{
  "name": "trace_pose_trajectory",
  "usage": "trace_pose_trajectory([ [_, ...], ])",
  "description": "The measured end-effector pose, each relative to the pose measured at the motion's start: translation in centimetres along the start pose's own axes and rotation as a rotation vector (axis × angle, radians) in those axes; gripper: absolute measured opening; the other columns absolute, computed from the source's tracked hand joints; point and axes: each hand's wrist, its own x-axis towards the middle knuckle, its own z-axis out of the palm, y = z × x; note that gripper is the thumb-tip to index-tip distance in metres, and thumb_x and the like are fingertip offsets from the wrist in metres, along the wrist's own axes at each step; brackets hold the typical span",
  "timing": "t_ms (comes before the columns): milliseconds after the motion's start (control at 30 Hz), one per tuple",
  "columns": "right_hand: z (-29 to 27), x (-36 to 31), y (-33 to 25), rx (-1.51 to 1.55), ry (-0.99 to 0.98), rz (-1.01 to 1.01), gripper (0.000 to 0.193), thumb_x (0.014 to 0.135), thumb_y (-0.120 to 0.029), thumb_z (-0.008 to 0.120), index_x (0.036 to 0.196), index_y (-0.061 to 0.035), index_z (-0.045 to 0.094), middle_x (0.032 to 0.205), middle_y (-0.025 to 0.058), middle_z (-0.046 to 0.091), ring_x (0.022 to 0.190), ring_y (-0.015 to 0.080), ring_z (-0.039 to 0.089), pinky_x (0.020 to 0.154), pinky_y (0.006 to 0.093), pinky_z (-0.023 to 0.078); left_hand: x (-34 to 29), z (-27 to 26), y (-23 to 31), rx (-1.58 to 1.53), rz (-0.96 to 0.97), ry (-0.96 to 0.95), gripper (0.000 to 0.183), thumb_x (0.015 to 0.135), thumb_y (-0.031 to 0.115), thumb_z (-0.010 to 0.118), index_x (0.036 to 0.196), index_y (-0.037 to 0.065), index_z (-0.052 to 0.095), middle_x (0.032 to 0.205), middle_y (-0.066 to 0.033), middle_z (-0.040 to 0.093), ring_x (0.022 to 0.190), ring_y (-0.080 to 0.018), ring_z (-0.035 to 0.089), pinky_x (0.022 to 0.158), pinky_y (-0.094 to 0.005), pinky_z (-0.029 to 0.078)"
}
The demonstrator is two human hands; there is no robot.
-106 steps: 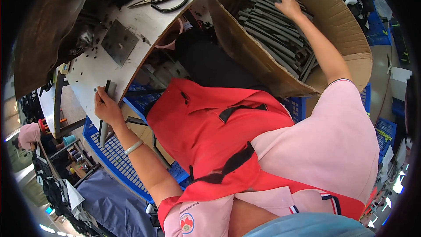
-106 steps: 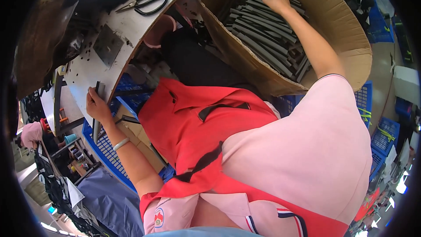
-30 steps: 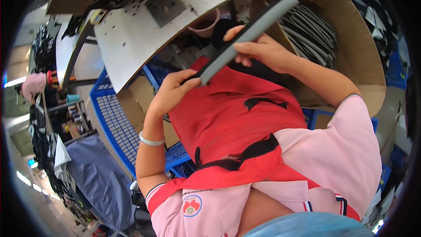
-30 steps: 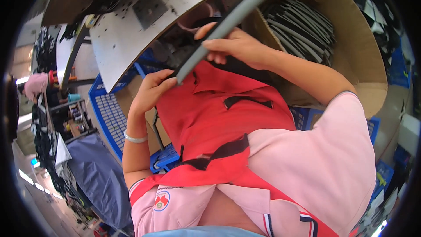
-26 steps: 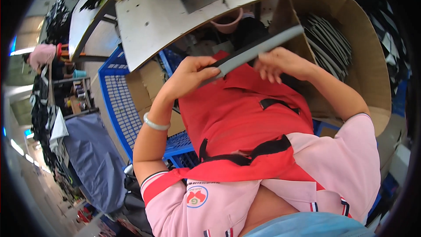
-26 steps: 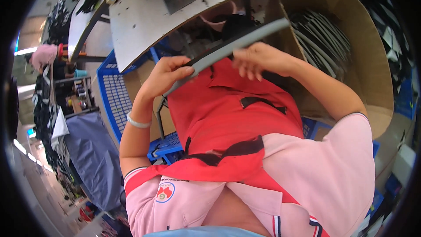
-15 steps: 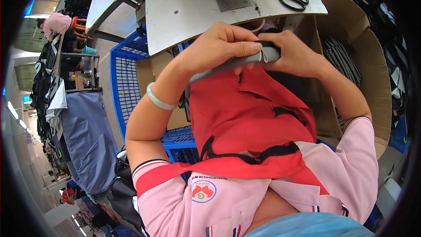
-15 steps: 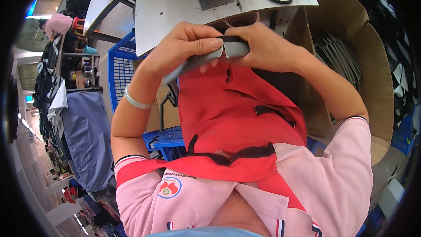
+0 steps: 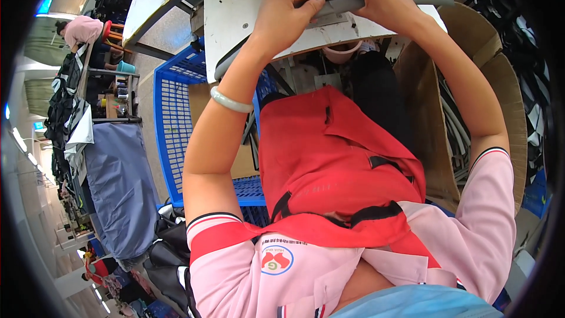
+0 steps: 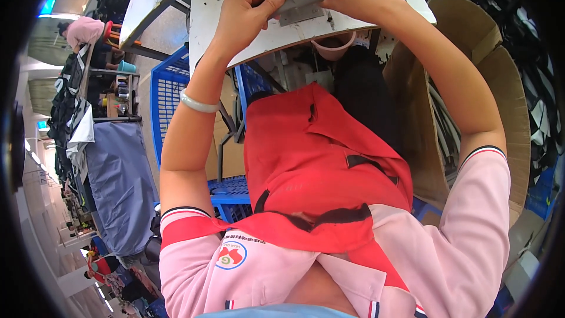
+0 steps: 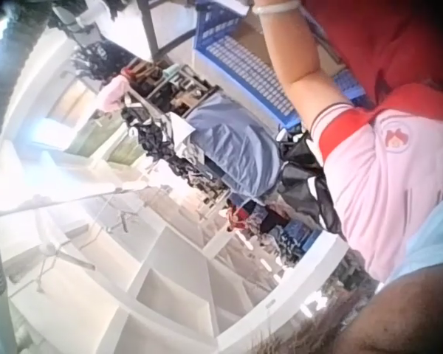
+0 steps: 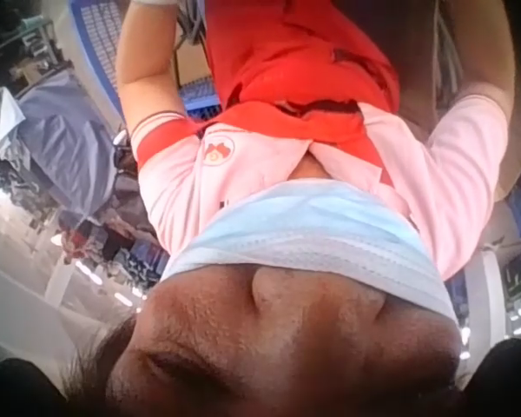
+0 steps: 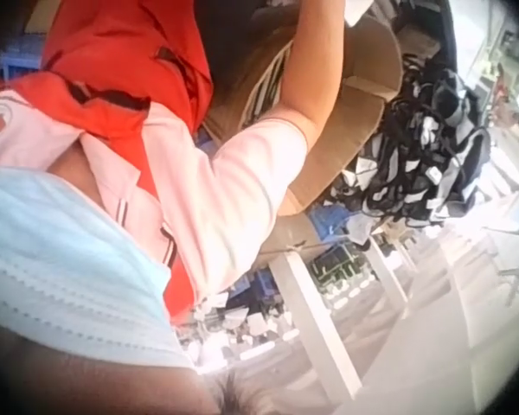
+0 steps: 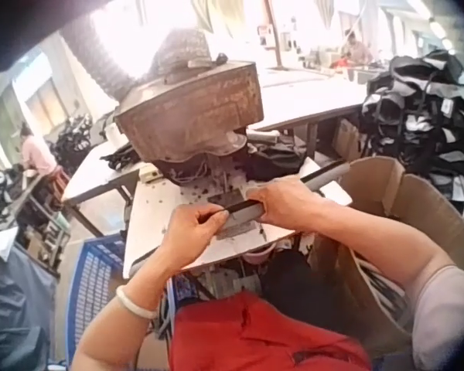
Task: Sewing and assembling small component pieces at a workstation in a garment factory.
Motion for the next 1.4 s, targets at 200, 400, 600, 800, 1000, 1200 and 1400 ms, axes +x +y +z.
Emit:
trace_pose_trajectory([
  [200,1.8,2.6,2.0,-0.113,0.015,-0.057,0.046,0.072,-0.02,0.071,0.116,-0.0075,0.064,0.085,0.0165,0.067,0.085,0.0353,0.065,0.075,0.043,0.051,2.2,-0.3,-1.8,-0.01,-0.08,0.011,0.03,0.089,0.024,0.069,0.104,-0.002,0.071,0.071,-0.0044,0.067,0.053,-0.0053,0.052,0.05,-0.0205,0.043],
  [400,-0.2,3.7,1.3,-0.134,-0.045,-0.075,0.034,0.072,-0.022,0.069,0.102,-0.0057,0.068,0.084,0.0165,0.069,0.08,0.0333,0.068,0.071,0.0447,0.052,3.2,-0.7,-2.3,-0.066,-0.078,0.023,0.029,0.087,0.024,0.067,0.1,-0.001,0.072,0.066,-0.0052,0.067,0.053,-0.0076,0.054,0.05,-0.0241,0.042],
  [600,0.2,5.9,1.9,-0.183,-0.027,0.019,0.031,0.073,-0.03,0.069,0.095,-0.0067,0.07,0.079,0.0186,0.068,0.078,0.0365,0.066,0.069,0.0452,0.052,5.7,-0.6,-3.6,-0.101,-0.049,0.027,0.027,0.091,0.023,0.064,0.091,-0.003,0.071,0.065,-0.005,0.064,0.053,-0.0089,0.054,0.05,-0.026,0.044],
  [800,-0.1,1.3,2.2,-0.068,0.328,0.191,0.036,0.073,-0.03,0.071,0.097,-0.0031,0.067,0.087,0.0191,0.067,0.086,0.0376,0.065,0.074,0.0448,0.051,3.5,-2.4,-3.6,-0.25,-0.113,0.192,0.027,0.094,0.019,0.062,0.079,-0.002,0.07,0.061,-0.0025,0.061,0.051,-0.009,0.052,0.048,-0.0243,0.042],
  [1000,4.4,-6.0,-7.7,0.125,0.16,-0.678,0.021,0.072,-0.012,0.063,0.092,-0.0045,0.065,0.106,0.0147,0.063,0.102,0.0316,0.062,0.082,0.0408,0.052,-0.3,0.7,-0.5,0.139,0.008,-0.022,0.027,0.09,0.021,0.064,0.087,-0.005,0.07,0.067,-0.0124,0.067,0.06,-0.0139,0.058,0.057,-0.0322,0.046],
  [1200,7.0,-5.4,-10.1,-0.251,-0.369,-0.503,0.015,0.074,-0.015,0.064,0.086,-0.0071,0.061,0.089,0.0117,0.064,0.089,0.0295,0.064,0.075,0.0419,0.052,-0.5,4.4,0.6,-0.148,0.013,-0.214,0.028,0.089,0.023,0.063,0.092,-0.004,0.071,0.072,-0.0078,0.069,0.062,-0.0108,0.058,0.059,-0.028,0.048],
  [1400,0.7,-5.8,-1.7,0.152,-0.154,-0.201,0.038,0.075,-0.021,0.074,0.1,-0.0073,0.049,0.087,0.0154,0.065,0.085,0.0372,0.063,0.07,0.0439,0.048,-6.1,-0.9,-1.7,-0.375,-0.447,-0.465,0.035,0.094,0.032,0.062,0.098,-0.001,0.071,0.076,-0.0017,0.066,0.071,-0.0086,0.058,0.069,-0.0252,0.048],
])
